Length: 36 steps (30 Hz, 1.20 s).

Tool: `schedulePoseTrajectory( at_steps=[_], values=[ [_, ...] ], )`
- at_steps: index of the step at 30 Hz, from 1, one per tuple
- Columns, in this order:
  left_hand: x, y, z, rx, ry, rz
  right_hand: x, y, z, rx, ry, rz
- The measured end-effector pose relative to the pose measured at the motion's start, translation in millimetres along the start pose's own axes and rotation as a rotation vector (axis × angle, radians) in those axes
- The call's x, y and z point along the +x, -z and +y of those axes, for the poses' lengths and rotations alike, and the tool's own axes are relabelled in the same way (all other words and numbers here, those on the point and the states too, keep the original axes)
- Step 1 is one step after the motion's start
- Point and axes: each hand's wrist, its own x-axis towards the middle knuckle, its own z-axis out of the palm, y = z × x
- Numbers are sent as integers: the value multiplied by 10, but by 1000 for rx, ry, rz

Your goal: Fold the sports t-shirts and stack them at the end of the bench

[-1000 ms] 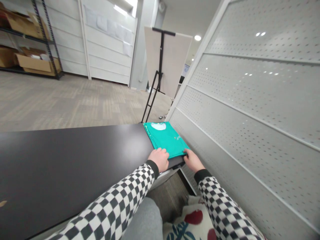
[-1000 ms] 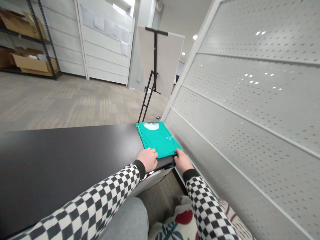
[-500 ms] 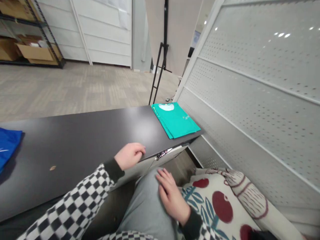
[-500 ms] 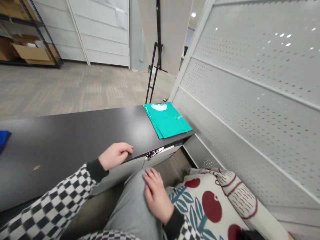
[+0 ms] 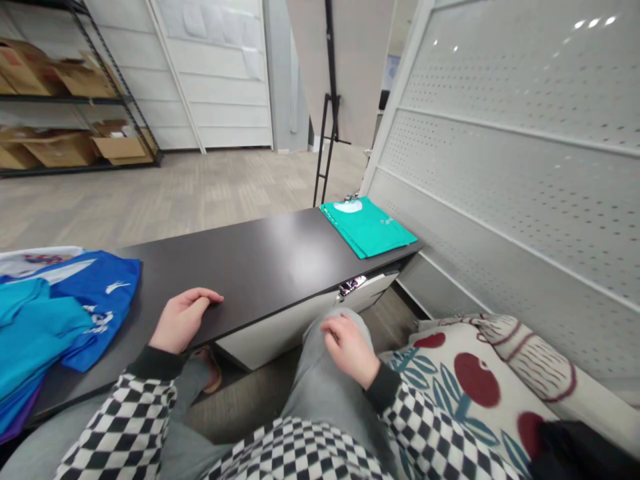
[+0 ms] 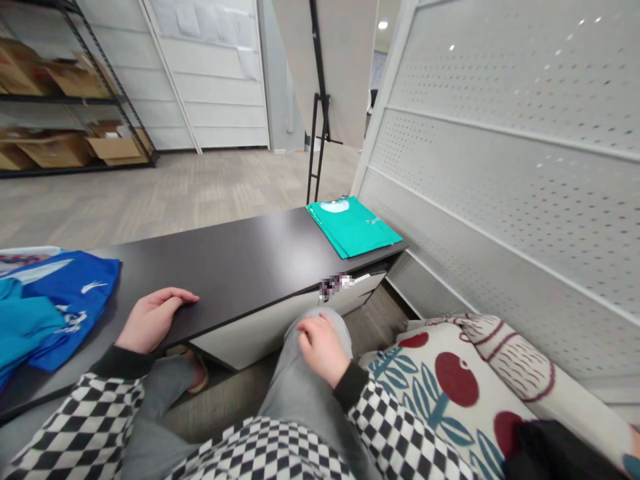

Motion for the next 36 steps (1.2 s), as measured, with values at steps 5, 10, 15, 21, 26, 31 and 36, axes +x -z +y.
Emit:
schedulePoseTrajectory(
  at_steps=[5, 10, 15, 21, 26, 31, 36],
  values=[
    [-397, 685, 26, 324, -134, 145, -231, -831, -614, 131, 142, -447],
    [-425, 1969, 30, 698, -144, 478, -334, -1244, -635, 225, 127, -773],
    [-428, 2958, -88, 940, 240, 605, -287, -1267, -565, 303, 23, -649],
    [-357, 2941, -554, 1070, 481, 497, -299, -1407, -570, 321, 68, -795],
    [-272, 2976, -663, 1043, 413, 329, -316, -1460, -568, 284, 49, -815],
    [-203, 3033, -442, 875, 240, 281, -303, -1462, -540, 286, 62, -799],
    [8, 3407, 67, 618, 13, 439, -310, -1387, -582, 287, 84, -823]
  ],
)
